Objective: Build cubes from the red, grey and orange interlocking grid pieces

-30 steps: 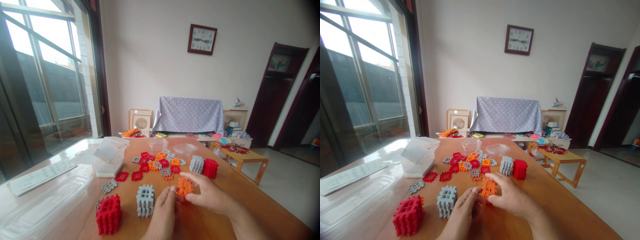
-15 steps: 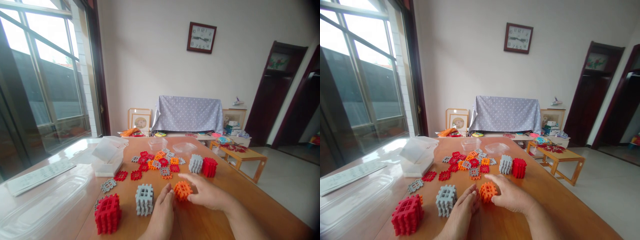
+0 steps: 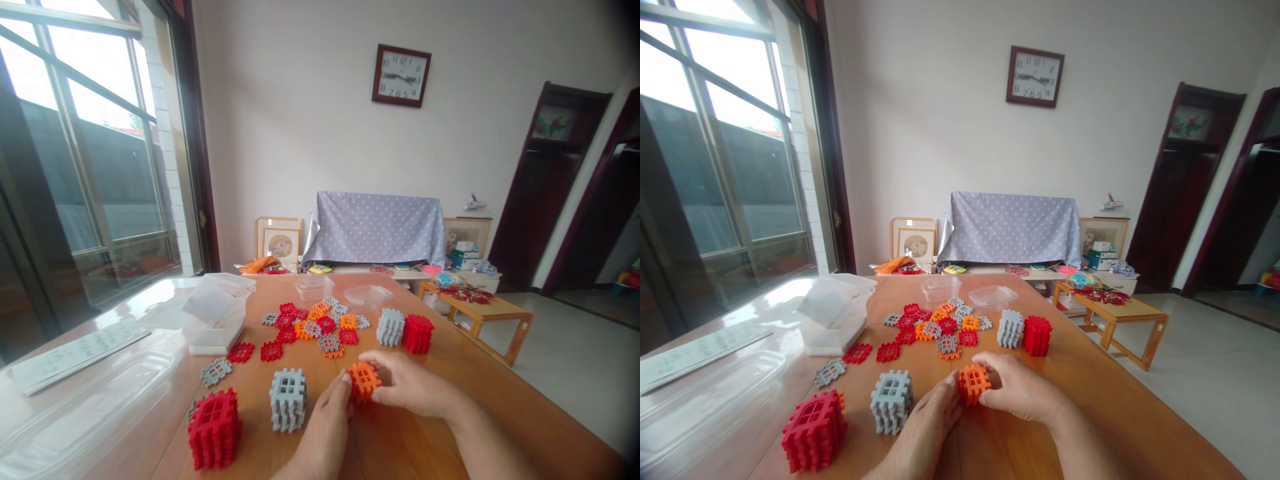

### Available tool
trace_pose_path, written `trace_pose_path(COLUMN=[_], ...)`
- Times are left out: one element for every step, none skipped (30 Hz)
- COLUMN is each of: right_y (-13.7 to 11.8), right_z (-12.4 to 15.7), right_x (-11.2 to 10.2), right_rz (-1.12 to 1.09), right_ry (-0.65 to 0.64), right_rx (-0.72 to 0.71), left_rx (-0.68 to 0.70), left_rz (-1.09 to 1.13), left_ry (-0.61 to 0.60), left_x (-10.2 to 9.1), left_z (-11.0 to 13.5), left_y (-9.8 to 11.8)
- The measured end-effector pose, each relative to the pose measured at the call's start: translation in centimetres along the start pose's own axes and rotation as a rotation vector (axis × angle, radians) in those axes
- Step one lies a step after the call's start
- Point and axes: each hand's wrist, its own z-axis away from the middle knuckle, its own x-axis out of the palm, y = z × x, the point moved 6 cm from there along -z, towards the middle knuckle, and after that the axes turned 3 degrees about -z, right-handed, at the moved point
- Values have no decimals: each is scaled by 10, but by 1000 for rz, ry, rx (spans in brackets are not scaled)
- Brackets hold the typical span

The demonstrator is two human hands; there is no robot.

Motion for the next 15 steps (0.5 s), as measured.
trace_pose_path(right_y=[-1, 0, 2, 4, 8, 11, 14, 16, 17, 17, 15, 14, 12, 9, 6], right_z=[0, 0, 0, 1, 0, 0, -1, -3, -5, -8, -11, -13, -16, -19, -23], right_x=[0, 0, -1, -1, -1, -2, -3, -4, -5, -7, -8, -9, -9, -9, -10], right_rz=[0, -6, -19, -37, -56, -72, -86, -98, -109, -121, -136, -149, -157, -157, -148], right_ry=[-10, -13, -10, -5, 4, 19, 41, 71, 106, 147, 184, 210, 227, 236, 235], right_rx=[-5, -4, 4, 19, 37, 55, 69, 75, 71, 60, 47, 38, 35, 39, 44], left_rx=[17, 31, 40, 40, 36, 28, 17, 11, 1, -10, -9, -12, -13, -15, -17], left_rz=[-21, -35, -43, -47, -47, -44, -40, -32, -24, -12, -3, 1, 0, -7, -13], left_ry=[-34, -61, -79, -86, -87, -79, -61, -41, -7, 0, -3, -1, -4, -6, -5], left_x=[3, 5, 6, 6, 5, 3, 0, -3, -7, -10, -12, -14, -16, -17, -18], left_z=[2, 3, 3, 3, 2, 0, -2, -5, -8, -12, -14, -17, -19, -21, -23], left_y=[3, 6, 7, 8, 7, 5, 1, -3, -7, -11, -15, -19, -21, -23, -25])
